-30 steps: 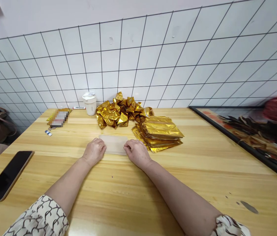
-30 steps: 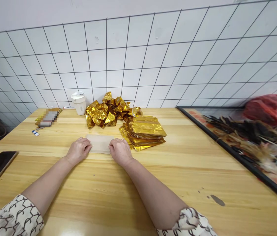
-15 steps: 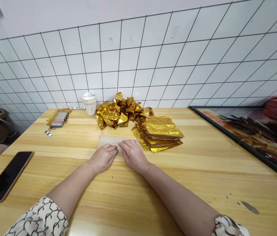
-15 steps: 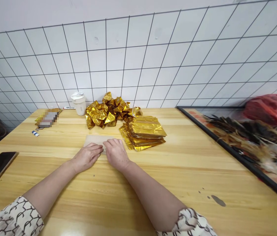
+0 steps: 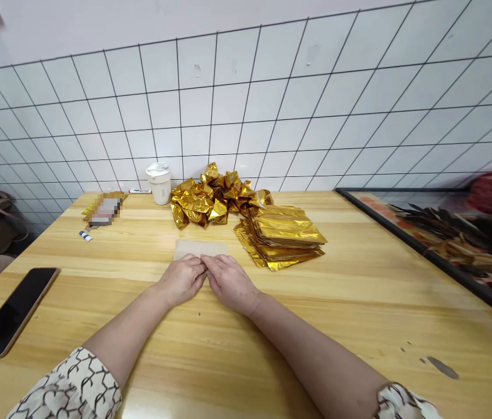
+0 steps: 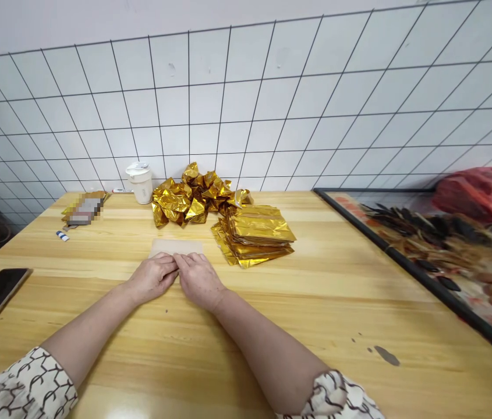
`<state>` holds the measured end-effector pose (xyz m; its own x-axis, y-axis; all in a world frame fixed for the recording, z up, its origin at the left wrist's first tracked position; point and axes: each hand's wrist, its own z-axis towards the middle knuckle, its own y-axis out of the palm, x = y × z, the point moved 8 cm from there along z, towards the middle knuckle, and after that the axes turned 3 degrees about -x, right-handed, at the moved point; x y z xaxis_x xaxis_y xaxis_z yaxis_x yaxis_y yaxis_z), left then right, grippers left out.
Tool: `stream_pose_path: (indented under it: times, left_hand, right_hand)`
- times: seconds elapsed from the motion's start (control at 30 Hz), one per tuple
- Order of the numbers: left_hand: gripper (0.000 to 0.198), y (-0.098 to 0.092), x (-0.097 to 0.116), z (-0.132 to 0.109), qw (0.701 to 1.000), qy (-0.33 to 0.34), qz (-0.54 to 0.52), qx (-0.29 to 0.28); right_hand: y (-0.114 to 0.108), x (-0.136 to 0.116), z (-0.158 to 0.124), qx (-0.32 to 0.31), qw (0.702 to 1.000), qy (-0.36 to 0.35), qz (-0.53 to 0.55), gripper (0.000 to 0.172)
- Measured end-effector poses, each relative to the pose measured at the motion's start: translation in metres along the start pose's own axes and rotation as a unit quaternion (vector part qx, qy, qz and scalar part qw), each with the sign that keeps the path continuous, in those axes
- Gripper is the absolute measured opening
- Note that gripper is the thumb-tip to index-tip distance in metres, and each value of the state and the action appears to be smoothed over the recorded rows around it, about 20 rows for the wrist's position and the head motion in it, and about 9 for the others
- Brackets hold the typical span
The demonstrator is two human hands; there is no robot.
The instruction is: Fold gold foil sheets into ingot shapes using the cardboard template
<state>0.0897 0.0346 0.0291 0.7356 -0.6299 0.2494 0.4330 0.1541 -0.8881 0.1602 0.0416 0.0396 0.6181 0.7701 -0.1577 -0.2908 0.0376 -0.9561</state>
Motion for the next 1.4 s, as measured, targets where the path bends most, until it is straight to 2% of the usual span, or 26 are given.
stream_pose_path:
  times: [0.27, 0.47, 0.6, 0.73, 0.87, 1.03, 1.3, 1.4]
  left_hand:
    - [0.018, -0.008, -0.007, -0.001, 1.0, -0.021, -0.007, 0.007]
    - [0.026, -0.01, -0.015, -0.002, 0.999, -0.039, 0.024, 0.008]
    - [0.026, -0.012, -0.026, -0.004, 0.998, -0.056, 0.028, 0.03]
    - [0.02, -0.012, -0.037, -0.007, 0.996, -0.065, 0.021, 0.048]
    - [0.017, -0.014, -0.047, -0.009, 0.994, -0.095, 0.017, 0.056]
    - [0.015, -0.02, -0.058, -0.012, 0.987, -0.138, -0.013, 0.087]
    - [0.013, -0.021, -0.091, -0.022, 0.961, -0.233, -0.079, 0.126]
    - [0.026, -0.018, -0.097, -0.022, 0.96, -0.233, -0.086, 0.126]
  right_hand:
    - [-0.003, -0.003, -0.001, -0.01, 0.999, -0.033, -0.025, 0.021]
    - [-0.002, -0.002, -0.002, -0.012, 0.997, -0.055, -0.047, 0.019]
    - [-0.004, 0.004, -0.002, 0.002, 0.998, -0.043, -0.055, 0.024]
    - [-0.005, 0.014, -0.001, 0.02, 0.997, -0.021, -0.067, 0.03]
    - [-0.005, 0.024, -0.001, 0.036, 0.997, 0.006, -0.075, 0.029]
    - [-0.007, 0.035, -0.002, 0.036, 0.995, 0.051, -0.077, 0.02]
    - [-0.009, 0.069, -0.003, 0.046, 0.982, 0.182, 0.029, 0.004]
    - [-0.006, 0.077, -0.003, 0.037, 0.977, 0.202, 0.049, 0.021]
